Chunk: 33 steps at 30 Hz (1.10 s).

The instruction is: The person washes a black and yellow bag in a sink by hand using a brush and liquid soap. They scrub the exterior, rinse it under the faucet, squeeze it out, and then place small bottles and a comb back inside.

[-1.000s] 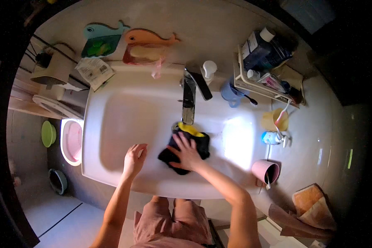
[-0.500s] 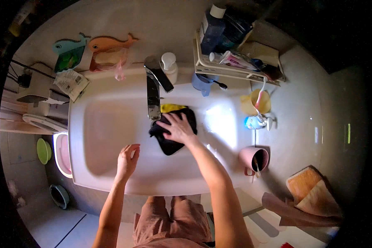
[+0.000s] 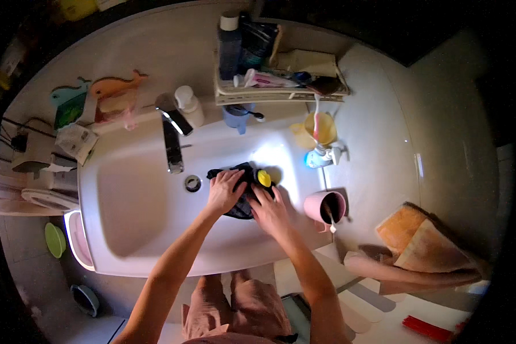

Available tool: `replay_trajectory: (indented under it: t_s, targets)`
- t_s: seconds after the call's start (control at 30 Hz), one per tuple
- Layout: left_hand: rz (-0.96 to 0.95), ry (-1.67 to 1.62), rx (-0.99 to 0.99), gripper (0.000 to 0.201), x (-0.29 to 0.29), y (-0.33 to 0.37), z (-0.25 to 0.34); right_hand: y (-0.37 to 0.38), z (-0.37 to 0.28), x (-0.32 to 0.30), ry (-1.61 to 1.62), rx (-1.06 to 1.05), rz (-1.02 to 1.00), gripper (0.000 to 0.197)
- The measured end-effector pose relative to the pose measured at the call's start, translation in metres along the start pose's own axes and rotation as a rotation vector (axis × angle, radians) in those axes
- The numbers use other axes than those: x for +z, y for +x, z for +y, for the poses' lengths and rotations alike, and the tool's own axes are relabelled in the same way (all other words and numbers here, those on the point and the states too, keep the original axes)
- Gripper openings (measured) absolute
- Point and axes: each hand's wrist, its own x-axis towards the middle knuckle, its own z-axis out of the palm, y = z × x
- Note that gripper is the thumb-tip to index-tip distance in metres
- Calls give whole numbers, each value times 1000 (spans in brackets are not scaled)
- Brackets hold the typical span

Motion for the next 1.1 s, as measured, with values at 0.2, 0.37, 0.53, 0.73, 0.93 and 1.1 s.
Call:
replay_trajectory:
  t_s: [0.2, 0.37, 0.53, 0.73, 0.93, 1.1]
  targets:
    - [-63, 330, 154, 58, 54, 17, 8, -51, 24, 11, 17, 144, 127, 33]
    - [274, 29, -121, 61, 53, 47, 15, -49, 23, 5, 160, 159, 284, 25]
    - [439, -158, -231, 57, 65, 86, 60, -47, 21, 5, 257, 143, 253, 23]
    - [395, -80, 35, 57, 57, 107, 89, -48, 23, 2, 264, 145, 349, 23]
    - [-17, 186, 188, 50, 50, 43, 35, -50, 26, 5, 319, 152, 316, 21]
    - [234, -46, -64, 69, 30, 66, 71, -47, 24, -8, 509, 281, 425, 36]
